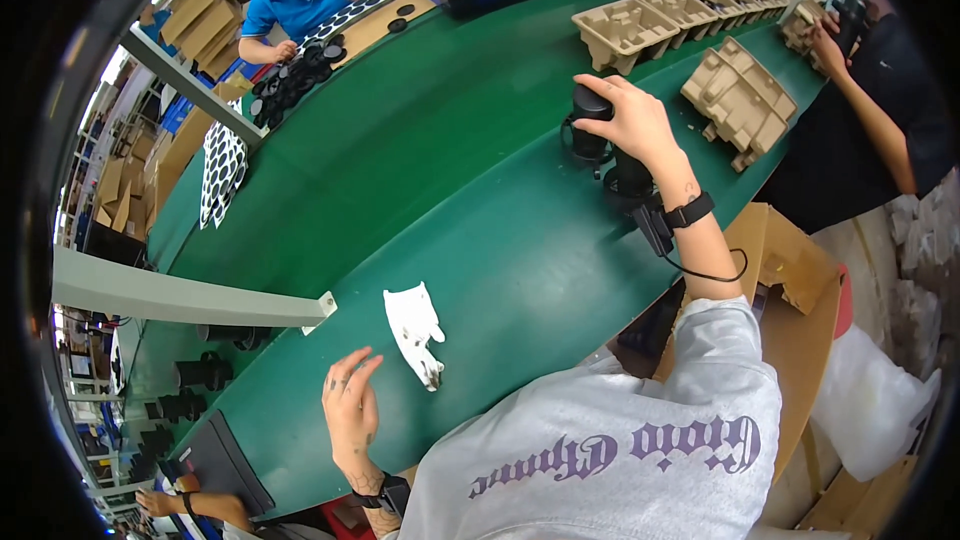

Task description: The person picks up a microphone and its shock mount, presses the microphone into the mount, and rotates the assembly to press buttons and turn a dial on the base before placing it back on the table.

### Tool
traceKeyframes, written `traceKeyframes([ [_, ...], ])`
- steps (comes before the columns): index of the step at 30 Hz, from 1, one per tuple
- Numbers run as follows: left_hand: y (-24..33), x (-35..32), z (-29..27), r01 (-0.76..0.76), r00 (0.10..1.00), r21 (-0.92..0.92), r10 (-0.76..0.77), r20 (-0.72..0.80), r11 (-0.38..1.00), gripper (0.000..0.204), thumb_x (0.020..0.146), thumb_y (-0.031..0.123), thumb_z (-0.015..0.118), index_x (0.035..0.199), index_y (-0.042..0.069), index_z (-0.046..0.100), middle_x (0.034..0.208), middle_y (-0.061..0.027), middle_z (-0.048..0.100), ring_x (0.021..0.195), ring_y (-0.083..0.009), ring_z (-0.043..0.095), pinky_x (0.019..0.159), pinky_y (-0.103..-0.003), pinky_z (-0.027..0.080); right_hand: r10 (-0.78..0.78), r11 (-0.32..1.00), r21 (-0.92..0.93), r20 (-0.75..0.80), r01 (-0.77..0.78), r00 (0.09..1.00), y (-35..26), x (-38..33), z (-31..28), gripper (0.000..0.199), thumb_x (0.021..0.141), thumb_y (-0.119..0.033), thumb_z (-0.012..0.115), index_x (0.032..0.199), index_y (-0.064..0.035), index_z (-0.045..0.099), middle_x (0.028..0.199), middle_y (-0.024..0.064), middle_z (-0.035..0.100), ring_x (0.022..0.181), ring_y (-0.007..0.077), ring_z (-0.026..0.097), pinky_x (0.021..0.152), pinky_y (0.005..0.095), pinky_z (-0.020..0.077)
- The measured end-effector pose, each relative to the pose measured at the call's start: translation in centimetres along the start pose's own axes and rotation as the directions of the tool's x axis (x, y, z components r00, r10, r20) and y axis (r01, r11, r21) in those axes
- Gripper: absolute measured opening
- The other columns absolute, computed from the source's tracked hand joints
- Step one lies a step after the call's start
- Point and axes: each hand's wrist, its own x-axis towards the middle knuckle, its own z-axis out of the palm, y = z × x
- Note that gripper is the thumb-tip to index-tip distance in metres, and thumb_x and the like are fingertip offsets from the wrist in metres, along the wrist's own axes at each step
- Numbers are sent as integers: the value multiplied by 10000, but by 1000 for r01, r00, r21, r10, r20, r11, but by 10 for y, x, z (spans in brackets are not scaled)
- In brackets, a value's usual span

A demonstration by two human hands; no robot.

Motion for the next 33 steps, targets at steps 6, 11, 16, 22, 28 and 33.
traceKeyframes([
  [6,-14,-6,8,147,989,-80,-149,-23,986,359,762,-123,479,1035,35,652,1127,-135,611,1009,-306,592,854,-362,477,151,985,-36,-325,-172,934,-1,-24,-10,573,714,-313,784,1246,-203,601,1087,38,590,695,174,581,651,314,506],
  [11,-72,-72,-3,370,856,-116,-386,-343,922,309,811,-87,486,1061,15,634,1119,-161,608,1049,-323,572,912,-352,439,-163,980,-171,-396,101,904,-10,-52,2,378,744,-155,757,1098,-75,650,954,79,624,866,241,599,776,345,480],
  [16,-200,-141,19,743,575,130,-527,-626,656,313,894,120,528,1196,44,563,1227,-191,549,1149,-370,497,986,-437,387,-239,971,-157,-535,183,810,-35,-53,-9,250,844,-34,636,1092,-16,655,1094,142,646,1043,280,588,934,379,438],
  [22,-252,-162,5,929,325,120,-614,-719,351,389,906,297,516,1235,90,539,1284,-179,508,1233,-317,434,1054,-451,291,-275,539,645,-472,541,838,-181,-23,33,199,929,-34,488,1032,71,623,864,145,663,772,198,627,754,324,509],
  [28,-277,-154,-8,975,158,30,-583,-797,222,365,900,283,513,1212,97,550,1267,-169,515,1232,-316,434,1050,-488,295,-545,272,854,-243,444,802,-338,4,80,160,869,-57,597,995,22,656,784,98,661,692,146,614,653,246,484],
  [33,-290,-147,-8,985,119,26,-562,-818,171,362,868,276,524,1177,90,555,1250,-177,506,1226,-320,429,1035,-525,301,-931,92,697,-194,712,309,-470,-40,97,380,782,-178,670,1130,-44,597,1067,161,583,963,317,579,820,368,486],
])
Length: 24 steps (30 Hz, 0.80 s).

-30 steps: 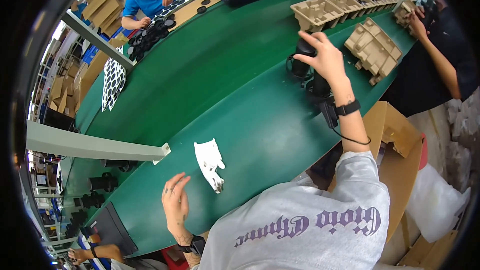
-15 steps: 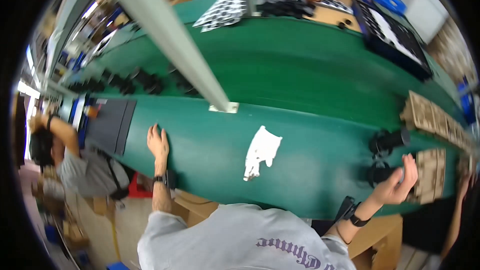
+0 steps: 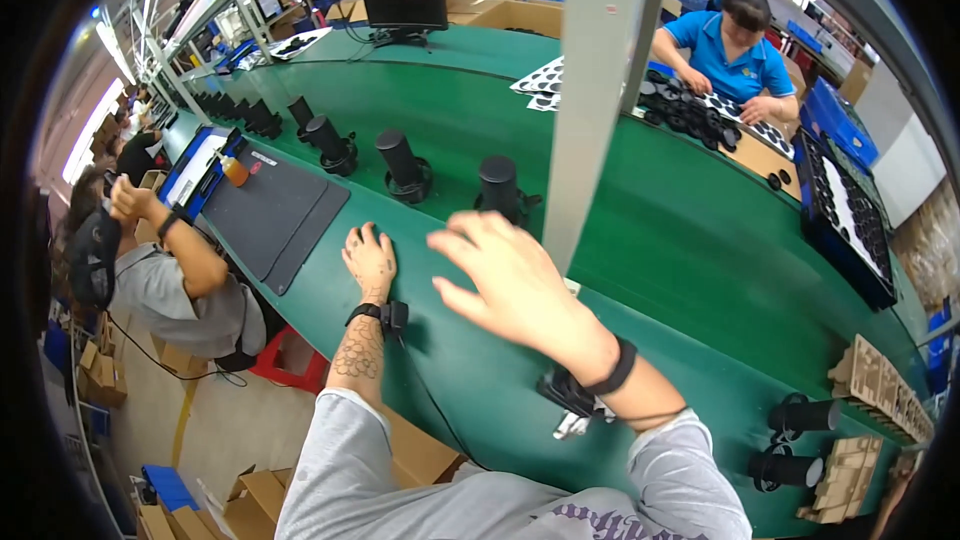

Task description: The person picks up a microphone and its shock mount, presses the microphone into the mount, and rotates the assembly to press buttons and turn a dial on the base before placing it back on the table.

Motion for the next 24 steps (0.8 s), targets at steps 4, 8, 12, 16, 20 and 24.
traceKeyframes([
  [4,5,6,-6,21,998,11,-22,54,1000,402,882,302,505,1226,95,532,1294,-181,485,1254,-323,407,1062,-512,269,259,861,-384,-230,-332,938,61,59,71,444,766,-298,665,1132,-58,593,1159,149,547,1109,344,499,936,465,407],
  [8,-1,6,-1,9,1000,13,-9,3,1000,393,872,284,505,1199,68,530,1266,-191,488,1239,-335,409,1048,-532,280,557,628,-485,-266,-608,787,117,81,108,354,759,-287,654,1061,-103,639,1007,74,635,1033,287,540,779,464,448],
  [12,6,9,1,22,998,-16,-21,53,1000,400,888,298,502,1221,77,525,1300,-188,466,1264,-328,391,1068,-530,259,569,609,-436,-343,-663,748,151,96,115,291,785,-185,617,1071,-132,627,933,44,654,958,275,589,714,473,475],
  [16,-4,7,2,37,998,-13,-36,54,999,398,894,290,495,1226,72,518,1293,-187,467,1266,-327,385,1068,-534,257,326,820,-368,-327,-438,887,129,111,143,373,822,-143,593,1193,-158,558,974,68,635,841,301,640,689,422,520],
  [20,-6,5,0,28,999,6,-28,45,1000,411,895,293,493,1234,61,509,1299,-198,458,1268,-328,381,1071,-539,248,323,889,-270,-198,-368,925,105,137,134,567,788,-296,678,1308,-182,484,985,94,624,873,304,637,707,423,528],
  [24,-3,8,-5,41,997,2,-41,61,999,415,894,297,495,1237,63,510,1302,-208,458,1267,-336,382,1072,-534,251,360,874,-353,9,-334,933,86,174,134,794,674,-519,747,1333,-182,460,1013,196,606,911,364,631,780,431,527],
])
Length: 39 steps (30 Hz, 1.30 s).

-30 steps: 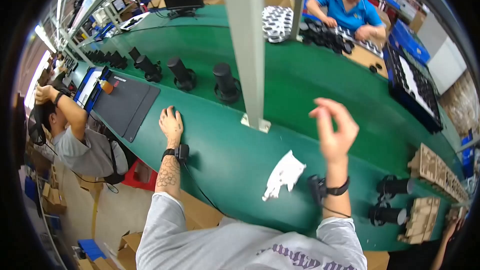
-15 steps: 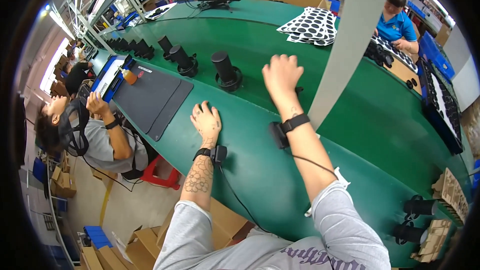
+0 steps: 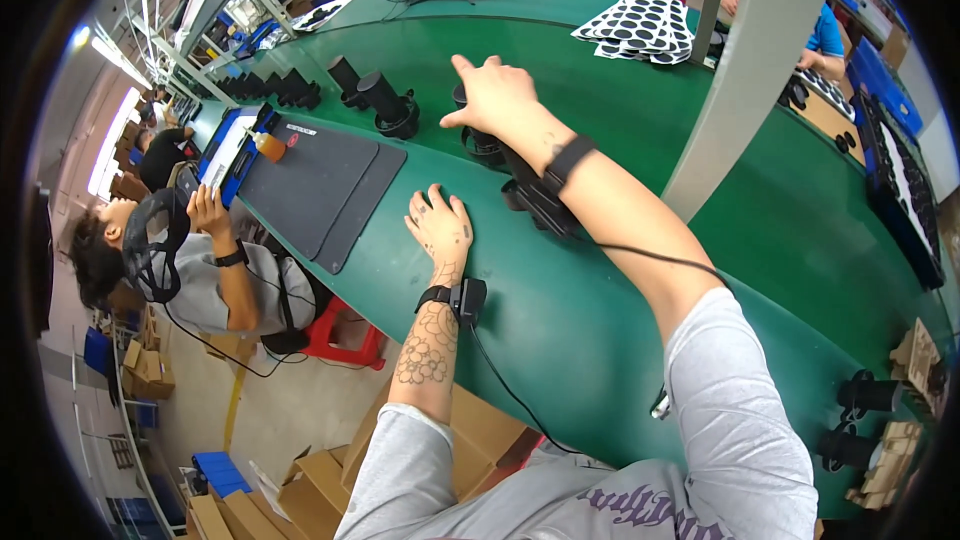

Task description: The person picks up a microphone and its shock mount, presses the microphone into the mount, and rotates the assembly to press buttons and turn a dial on the base before placing it back on the table.

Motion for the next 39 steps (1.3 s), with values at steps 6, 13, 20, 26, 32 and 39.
traceKeyframes([
  [6,6,0,7,-28,999,-20,28,-21,999,418,891,307,500,1231,65,515,1277,-210,486,1247,-336,410,1068,-528,258,-113,992,52,12,112,993,10,-20,33,577,714,-444,731,1160,-141,525,981,176,594,847,346,646,716,432,535],
  [13,-49,-2,16,163,984,-924,11,177,345,349,886,268,549,1161,53,534,1087,-157,555,976,-263,534,855,-413,427,-158,730,610,-290,310,944,-17,-173,-113,504,718,-308,790,1126,-94,585,1007,94,628,886,223,649,766,322,516],
  [20,41,-48,-33,120,989,-970,65,136,212,265,1001,209,417,1081,-15,532,879,-105,604,730,-161,608,600,-272,511,508,145,984,-164,104,846,76,-344,-185,693,754,-531,665,1192,-28,477,983,125,609,862,180,625,765,282,510],
  [26,150,-144,-188,-186,651,-980,739,-174,-66,499,939,420,506,1064,-61,563,815,-141,654,652,-201,651,534,-260,516,648,106,973,-224,205,728,114,-408,-190,677,810,-520,614,1239,-33,423,994,164,609,861,214,637,763,308,538],
  [32,218,-176,-298,-302,460,-953,875,-151,-6,658,654,382,804,1098,-52,585,873,-125,668,697,-186,680,562,-245,545,725,144,958,-273,248,632,119,-436,-192,675,834,-558,567,1250,-47,421,966,169,596,806,201,622,711,294,528],
  [39,234,-196,-311,-439,369,-898,905,-211,-31,642,555,273,875,1070,0,605,835,-62,672,567,-126,630,490,-222,517,720,82,949,-268,304,640,119,-442,-203,710,844,-592,521,1285,-48,402,965,175,578,740,178,609,633,274,520],
])
